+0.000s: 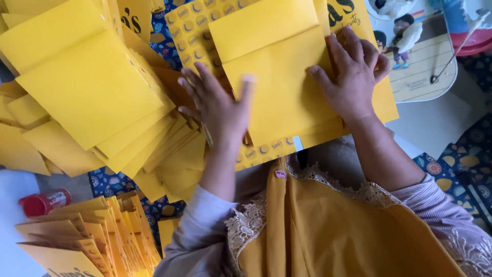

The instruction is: Assembling yellow paper boxes by applying glue to templates and folding the flaps.

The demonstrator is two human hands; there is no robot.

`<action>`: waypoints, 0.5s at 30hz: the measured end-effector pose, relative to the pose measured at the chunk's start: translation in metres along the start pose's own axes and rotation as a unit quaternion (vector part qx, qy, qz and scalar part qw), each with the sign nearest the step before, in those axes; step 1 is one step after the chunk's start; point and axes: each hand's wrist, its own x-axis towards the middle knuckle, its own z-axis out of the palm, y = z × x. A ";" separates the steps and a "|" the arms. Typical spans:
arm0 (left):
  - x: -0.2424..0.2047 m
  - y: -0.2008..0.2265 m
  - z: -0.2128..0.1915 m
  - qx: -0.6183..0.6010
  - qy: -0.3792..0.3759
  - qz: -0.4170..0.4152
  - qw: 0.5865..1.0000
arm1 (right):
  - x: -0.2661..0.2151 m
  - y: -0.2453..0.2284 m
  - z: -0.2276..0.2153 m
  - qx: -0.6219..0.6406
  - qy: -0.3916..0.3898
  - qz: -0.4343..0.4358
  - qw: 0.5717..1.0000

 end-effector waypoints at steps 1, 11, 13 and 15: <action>0.002 0.003 0.010 0.067 0.026 0.040 0.997 | 0.000 0.000 0.000 0.002 -0.002 0.004 1.000; 0.009 0.005 0.016 0.100 -0.040 0.067 0.992 | 0.002 0.001 -0.001 -0.012 0.005 -0.007 1.000; 0.008 -0.001 0.007 0.094 -0.051 0.076 0.991 | 0.003 0.004 0.000 -0.023 0.005 -0.018 1.000; 0.008 -0.011 0.002 0.091 -0.065 0.083 0.990 | 0.001 0.004 0.000 -0.032 0.002 -0.026 0.999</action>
